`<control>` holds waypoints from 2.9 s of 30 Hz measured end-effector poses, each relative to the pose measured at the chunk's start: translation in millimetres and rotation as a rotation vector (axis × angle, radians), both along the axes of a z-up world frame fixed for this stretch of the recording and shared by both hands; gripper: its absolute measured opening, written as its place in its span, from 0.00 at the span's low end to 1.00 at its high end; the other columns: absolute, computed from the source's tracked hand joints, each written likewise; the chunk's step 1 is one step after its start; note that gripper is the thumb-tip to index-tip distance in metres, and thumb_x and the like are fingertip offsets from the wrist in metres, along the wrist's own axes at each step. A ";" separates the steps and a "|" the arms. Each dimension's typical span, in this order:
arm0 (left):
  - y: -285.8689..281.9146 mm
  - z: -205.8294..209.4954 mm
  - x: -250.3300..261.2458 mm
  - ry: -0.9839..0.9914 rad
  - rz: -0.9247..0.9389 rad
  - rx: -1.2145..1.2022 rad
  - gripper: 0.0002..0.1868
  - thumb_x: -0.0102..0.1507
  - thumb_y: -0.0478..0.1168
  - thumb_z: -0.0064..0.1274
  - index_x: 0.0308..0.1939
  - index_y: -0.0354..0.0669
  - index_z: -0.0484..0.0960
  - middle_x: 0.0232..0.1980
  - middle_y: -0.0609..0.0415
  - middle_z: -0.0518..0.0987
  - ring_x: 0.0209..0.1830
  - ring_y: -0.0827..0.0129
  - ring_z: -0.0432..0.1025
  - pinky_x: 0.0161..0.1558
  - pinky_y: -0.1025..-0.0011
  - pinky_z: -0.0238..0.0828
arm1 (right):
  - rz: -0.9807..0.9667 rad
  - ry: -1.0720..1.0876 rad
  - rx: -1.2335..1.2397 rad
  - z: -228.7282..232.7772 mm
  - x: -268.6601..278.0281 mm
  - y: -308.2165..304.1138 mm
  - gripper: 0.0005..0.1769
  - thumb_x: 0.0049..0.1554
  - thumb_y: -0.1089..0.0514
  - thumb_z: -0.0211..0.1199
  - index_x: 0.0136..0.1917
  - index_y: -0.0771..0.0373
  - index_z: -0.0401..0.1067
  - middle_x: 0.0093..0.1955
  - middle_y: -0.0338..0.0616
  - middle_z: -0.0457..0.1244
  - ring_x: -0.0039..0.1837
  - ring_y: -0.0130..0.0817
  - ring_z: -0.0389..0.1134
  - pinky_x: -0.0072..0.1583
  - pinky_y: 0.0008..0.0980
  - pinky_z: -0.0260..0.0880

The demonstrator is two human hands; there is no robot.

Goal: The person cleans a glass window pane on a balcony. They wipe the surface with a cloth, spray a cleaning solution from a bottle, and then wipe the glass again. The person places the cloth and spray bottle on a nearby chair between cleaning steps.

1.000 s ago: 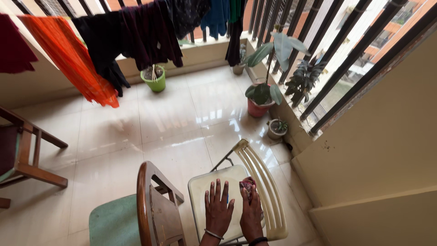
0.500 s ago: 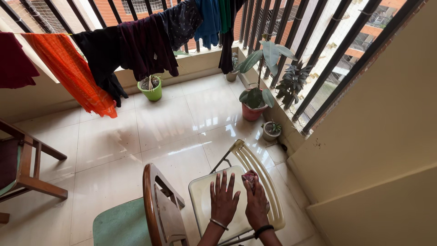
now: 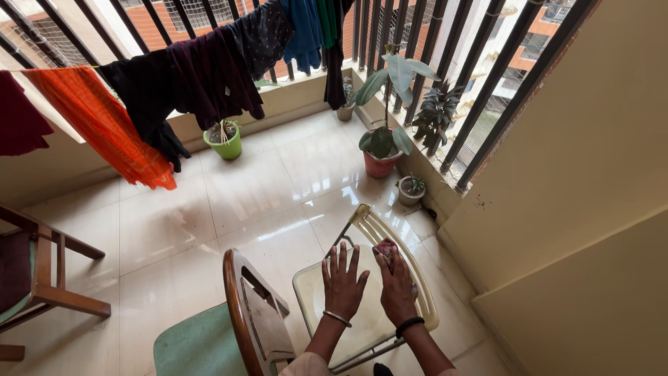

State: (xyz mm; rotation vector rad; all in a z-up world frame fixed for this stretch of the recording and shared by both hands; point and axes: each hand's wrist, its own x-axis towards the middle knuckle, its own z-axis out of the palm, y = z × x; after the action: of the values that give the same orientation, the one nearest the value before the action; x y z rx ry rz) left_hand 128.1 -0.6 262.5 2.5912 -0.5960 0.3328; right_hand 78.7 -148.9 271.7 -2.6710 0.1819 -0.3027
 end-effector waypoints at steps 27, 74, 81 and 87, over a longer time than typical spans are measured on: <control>-26.8 17.8 -3.7 -0.023 -0.156 -0.026 0.37 0.70 0.58 0.43 0.80 0.52 0.54 0.81 0.42 0.51 0.82 0.48 0.43 0.75 0.45 0.32 | -0.166 -0.006 -0.073 17.0 -27.1 -13.7 0.43 0.49 0.76 0.55 0.76 0.53 0.58 0.83 0.51 0.40 0.81 0.52 0.45 0.75 0.50 0.50; -197.0 105.7 -127.2 0.057 -0.648 -0.105 0.37 0.69 0.55 0.46 0.80 0.53 0.54 0.82 0.45 0.49 0.83 0.46 0.38 0.75 0.43 0.28 | -0.657 -0.222 -0.209 98.8 -210.6 -151.8 0.40 0.54 0.77 0.54 0.78 0.63 0.55 0.82 0.64 0.41 0.80 0.60 0.48 0.74 0.54 0.56; -218.1 120.8 -154.4 0.073 -0.736 -0.141 0.36 0.69 0.54 0.47 0.80 0.54 0.55 0.83 0.45 0.49 0.83 0.46 0.38 0.76 0.45 0.28 | -0.743 -0.238 -0.169 104.2 -244.2 -162.8 0.40 0.54 0.77 0.55 0.78 0.62 0.54 0.83 0.63 0.40 0.81 0.61 0.46 0.74 0.54 0.56; -238.9 129.2 -169.3 0.030 -0.822 -0.139 0.36 0.70 0.55 0.44 0.80 0.53 0.54 0.83 0.45 0.49 0.83 0.47 0.38 0.76 0.44 0.26 | -0.876 -0.238 -0.174 114.9 -269.6 -165.4 0.43 0.54 0.77 0.54 0.80 0.59 0.52 0.84 0.61 0.38 0.82 0.59 0.46 0.74 0.54 0.56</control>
State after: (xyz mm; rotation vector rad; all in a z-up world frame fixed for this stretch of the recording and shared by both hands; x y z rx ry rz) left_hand -41.2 -239.5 391.7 1.9951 -1.4748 0.0521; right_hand -190.9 -314.3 386.6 -2.5247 1.2962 -0.9222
